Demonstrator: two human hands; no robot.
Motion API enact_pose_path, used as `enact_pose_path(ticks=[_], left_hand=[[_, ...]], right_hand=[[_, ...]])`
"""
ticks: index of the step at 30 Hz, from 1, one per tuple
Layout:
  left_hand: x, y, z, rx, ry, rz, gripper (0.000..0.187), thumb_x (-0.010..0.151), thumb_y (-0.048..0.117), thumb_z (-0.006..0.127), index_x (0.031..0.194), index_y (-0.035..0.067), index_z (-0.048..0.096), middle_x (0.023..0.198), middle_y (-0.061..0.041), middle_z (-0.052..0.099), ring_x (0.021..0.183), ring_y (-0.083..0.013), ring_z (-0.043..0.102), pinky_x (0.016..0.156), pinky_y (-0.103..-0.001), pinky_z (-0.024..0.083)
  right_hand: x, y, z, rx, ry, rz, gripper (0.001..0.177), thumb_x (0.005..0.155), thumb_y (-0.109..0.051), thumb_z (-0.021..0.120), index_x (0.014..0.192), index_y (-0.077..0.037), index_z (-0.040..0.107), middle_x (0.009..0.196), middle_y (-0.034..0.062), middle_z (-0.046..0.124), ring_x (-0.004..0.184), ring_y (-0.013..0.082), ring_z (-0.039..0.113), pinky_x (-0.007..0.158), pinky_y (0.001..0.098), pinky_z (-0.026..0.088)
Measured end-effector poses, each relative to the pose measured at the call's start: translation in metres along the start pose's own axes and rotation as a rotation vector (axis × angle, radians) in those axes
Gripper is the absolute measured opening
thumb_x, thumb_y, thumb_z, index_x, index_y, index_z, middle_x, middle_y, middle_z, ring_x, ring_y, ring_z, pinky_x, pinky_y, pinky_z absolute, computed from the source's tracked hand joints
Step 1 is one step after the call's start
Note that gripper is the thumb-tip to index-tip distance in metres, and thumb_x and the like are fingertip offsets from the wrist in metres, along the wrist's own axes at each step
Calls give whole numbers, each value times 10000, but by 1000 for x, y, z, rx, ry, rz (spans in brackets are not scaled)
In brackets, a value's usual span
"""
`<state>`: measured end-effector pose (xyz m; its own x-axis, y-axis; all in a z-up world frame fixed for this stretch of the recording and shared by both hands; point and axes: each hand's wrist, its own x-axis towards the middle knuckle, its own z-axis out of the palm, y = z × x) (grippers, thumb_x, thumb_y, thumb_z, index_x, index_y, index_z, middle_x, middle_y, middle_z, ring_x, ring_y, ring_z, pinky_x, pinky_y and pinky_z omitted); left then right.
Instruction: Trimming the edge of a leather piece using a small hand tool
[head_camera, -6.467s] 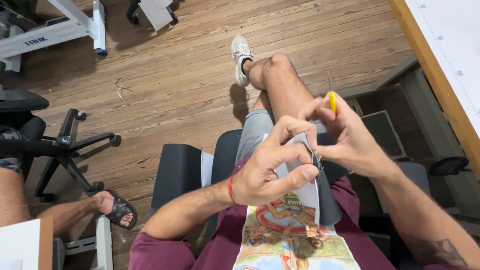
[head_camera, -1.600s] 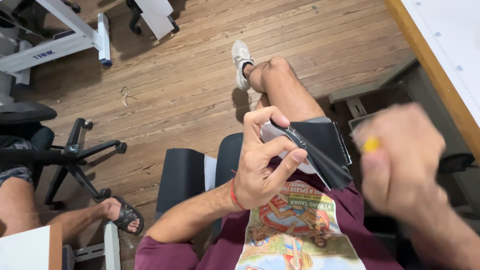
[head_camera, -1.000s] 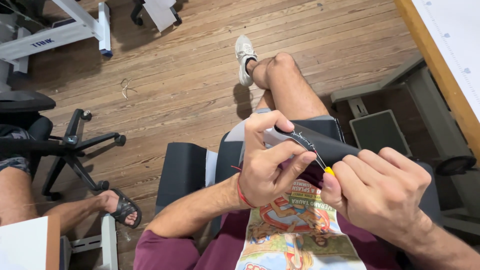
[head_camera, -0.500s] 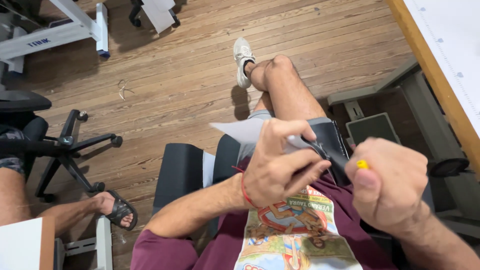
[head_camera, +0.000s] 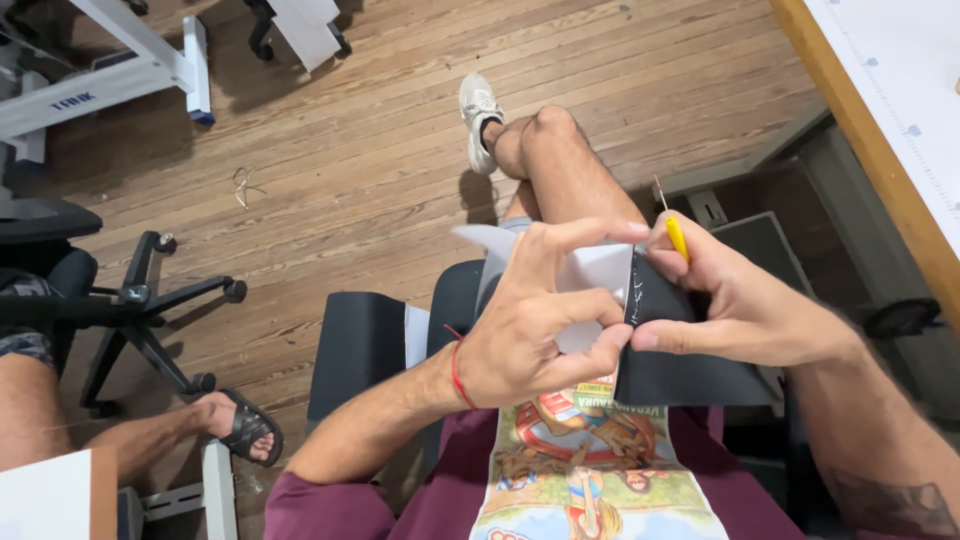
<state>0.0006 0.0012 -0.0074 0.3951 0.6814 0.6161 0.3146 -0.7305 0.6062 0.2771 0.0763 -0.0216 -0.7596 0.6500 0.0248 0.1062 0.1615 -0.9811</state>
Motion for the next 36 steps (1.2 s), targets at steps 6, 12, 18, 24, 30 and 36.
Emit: enact_pose_path(ticks=[6, 12, 18, 24, 30, 36], left_hand=[[2, 9, -1, -261, -24, -112, 163, 1156, 172, 706, 1003, 157, 762, 1812, -205, 468, 1673, -294, 499, 1384, -534, 452], [3, 0, 2, -293, 22, -112, 203, 1195, 246, 698, 1057, 136, 800, 1779, -230, 505, 1630, -327, 552, 1454, -519, 420], [8, 0, -4, -213, -72, -69, 192, 1186, 282, 737, 1032, 178, 788, 1843, -218, 435, 1648, -342, 547, 1428, -515, 377], [7, 3, -5, -341, -110, -74, 208, 1210, 271, 703, 1067, 145, 786, 1894, -242, 351, 1789, -373, 436, 1550, -535, 349], [-1, 6, 3, -277, 22, -97, 175, 1180, 252, 743, 1089, 116, 805, 1610, -163, 491, 1449, -244, 602, 1319, -411, 509], [-1, 9, 11, -45, 277, -149, 256, 1150, 307, 726, 1003, 109, 791, 1352, -138, 501, 1347, -284, 572, 1286, -463, 437]], right_hand=[[-6, 0, -4, 52, -46, -27, 530, 1000, -126, 897, 1099, -170, 378, 1108, -38, 300, 949, 97, 364, 836, 240, 426], [3, -2, -9, 17, 36, -20, 618, 938, -197, 933, 1047, -187, 324, 1119, -27, 313, 950, 101, 333, 792, 242, 367], [-4, -9, -19, -125, 26, -13, 678, 903, -157, 978, 1035, -188, 314, 1066, -31, 305, 898, 111, 299, 742, 260, 349], [5, 3, -26, 11, -21, -30, 673, 870, -105, 988, 1082, -190, 355, 1017, -42, 330, 774, 73, 364, 611, 243, 369], [27, -15, -4, -177, 107, -187, 608, 895, -495, 815, 1204, -142, 428, 1167, -8, 484, 981, 107, 440, 869, 282, 386], [-15, -67, 27, -1067, 483, -458, 503, 1253, -323, 290, 992, 19, 551, 1051, 245, 600, 1005, 460, 531, 954, 616, 405]])
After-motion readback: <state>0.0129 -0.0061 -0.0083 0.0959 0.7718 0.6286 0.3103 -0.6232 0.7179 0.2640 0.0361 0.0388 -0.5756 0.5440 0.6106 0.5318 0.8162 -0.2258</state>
